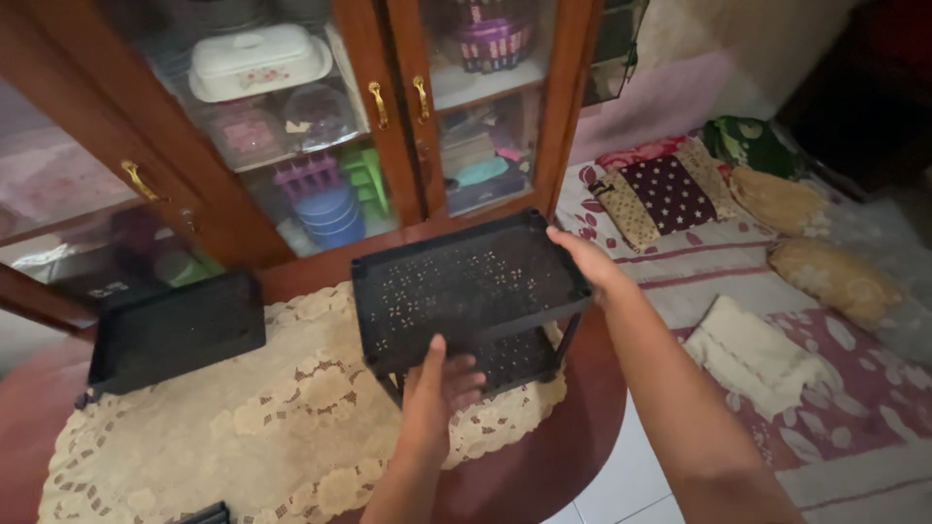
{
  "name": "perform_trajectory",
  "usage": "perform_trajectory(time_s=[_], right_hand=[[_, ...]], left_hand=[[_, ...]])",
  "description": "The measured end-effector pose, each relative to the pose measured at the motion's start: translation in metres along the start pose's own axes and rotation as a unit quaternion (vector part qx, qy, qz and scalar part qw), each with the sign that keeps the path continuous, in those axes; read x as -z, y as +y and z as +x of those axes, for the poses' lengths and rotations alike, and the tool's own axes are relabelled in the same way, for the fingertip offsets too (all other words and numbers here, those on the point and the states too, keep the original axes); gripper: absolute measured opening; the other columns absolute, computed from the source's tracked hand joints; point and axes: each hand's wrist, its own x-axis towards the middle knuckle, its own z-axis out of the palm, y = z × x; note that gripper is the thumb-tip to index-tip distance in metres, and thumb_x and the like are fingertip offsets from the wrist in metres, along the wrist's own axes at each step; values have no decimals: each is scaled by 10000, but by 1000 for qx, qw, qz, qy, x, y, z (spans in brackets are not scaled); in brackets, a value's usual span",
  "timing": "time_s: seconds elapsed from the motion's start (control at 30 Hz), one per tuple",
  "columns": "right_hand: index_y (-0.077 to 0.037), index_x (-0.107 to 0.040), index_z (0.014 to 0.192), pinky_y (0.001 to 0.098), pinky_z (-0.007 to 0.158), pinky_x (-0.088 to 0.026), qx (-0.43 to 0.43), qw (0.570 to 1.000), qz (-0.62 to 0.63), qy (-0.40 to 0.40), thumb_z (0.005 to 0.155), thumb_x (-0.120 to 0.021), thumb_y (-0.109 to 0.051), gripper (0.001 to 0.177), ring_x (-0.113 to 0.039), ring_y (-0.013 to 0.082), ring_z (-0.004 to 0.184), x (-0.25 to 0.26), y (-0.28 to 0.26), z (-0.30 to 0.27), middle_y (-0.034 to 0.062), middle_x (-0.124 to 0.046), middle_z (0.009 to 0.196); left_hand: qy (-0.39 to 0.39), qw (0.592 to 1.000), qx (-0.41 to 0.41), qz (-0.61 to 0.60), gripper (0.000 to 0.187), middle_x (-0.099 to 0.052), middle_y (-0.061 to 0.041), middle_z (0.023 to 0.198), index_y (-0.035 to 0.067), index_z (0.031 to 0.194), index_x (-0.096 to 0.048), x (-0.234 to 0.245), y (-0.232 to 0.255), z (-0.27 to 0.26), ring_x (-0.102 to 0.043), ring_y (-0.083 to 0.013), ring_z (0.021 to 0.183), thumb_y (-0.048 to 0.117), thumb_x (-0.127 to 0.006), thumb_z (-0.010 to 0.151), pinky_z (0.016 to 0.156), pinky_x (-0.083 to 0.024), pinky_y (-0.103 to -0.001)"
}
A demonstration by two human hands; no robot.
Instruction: The person assembles a black plastic storage rack by inserting vertical rods into a perforated base and attaching small black feet to the bottom. The person handles the base, rods, and feet one at a time, aligning and pressing them into place on a table.
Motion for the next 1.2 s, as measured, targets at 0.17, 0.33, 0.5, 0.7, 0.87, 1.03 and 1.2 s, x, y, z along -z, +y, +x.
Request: perform_trajectory(time_s=[0.17, 0.33, 0.5, 0.7, 0.87, 1.03, 1.2], right_hand=[[-49, -753, 1129, 323, 800, -562, 21, 1000, 1, -5, 920, -662, -519, 522, -715, 189, 858, 11, 10, 16, 73, -770, 1028], [-56, -741, 1142, 370, 818, -570, 12, 999, 32, -21, 911, -664, -498, 505, -721, 216, 871, 16, 16, 23, 95, -770, 1037], [-87, -678, 1266, 371, 908, -565, 22, 997, 65, -20, 876, -652, -453, 535, -722, 202, 1016, 1, 10, -7, 62, -741, 1209], [-101, -563, 1335, 397, 932, -575, 48, 982, 148, -104, 843, -652, -358, 562, -718, 222, 1036, -57, 17, -67, 73, -715, 1188], [-38, -568, 1250, 406, 909, -569, 11, 968, 242, -71, 867, -716, -314, 495, -689, 277, 1047, -122, 40, -109, 133, -688, 1167], [-53, -561, 1233, 399, 911, -614, -8, 955, 290, -70, 869, -705, -330, 479, -700, 284, 1123, -181, 64, -134, 137, -699, 1195], [-40, -569, 1254, 403, 858, -597, 40, 931, 341, -123, 899, -717, -293, 460, -679, 297, 1101, -205, 91, -124, 118, -680, 1195]], left_hand=[[14, 1000, -10, -12, 644, -756, -194, 1024, -71, 1194, -609, 0, 2, 15, -749, -261, 844, 498, -655, 895, 720, -603, -365], [13, 999, -31, -1, 647, -763, -196, 998, -50, 1199, -596, 3, 14, 24, -762, -270, 848, 499, -668, 866, 737, -603, -380], [35, 994, -85, 52, 674, -732, -178, 1004, 6, 1300, -547, 11, 50, 37, -745, -286, 882, 491, -666, 848, 755, -602, -381], [26, 991, -131, 27, 709, -647, -152, 1176, -44, 1384, -437, 17, 104, 63, -703, -275, 968, 387, -705, 889, 800, -617, -422], [-19, 981, -189, 49, 653, -677, -139, 1136, -31, 1427, -445, 20, 140, 75, -722, -222, 945, 218, -689, 875, 780, -602, -383], [-20, 972, -189, 139, 672, -695, -133, 1122, -12, 1504, -411, 41, 150, 110, -693, -223, 937, 103, -655, 888, 745, -540, -353], [-70, 957, -236, 153, 644, -680, -166, 1144, -28, 1518, -441, 72, 135, 160, -674, -209, 1001, 35, -631, 906, 861, -556, -306]])
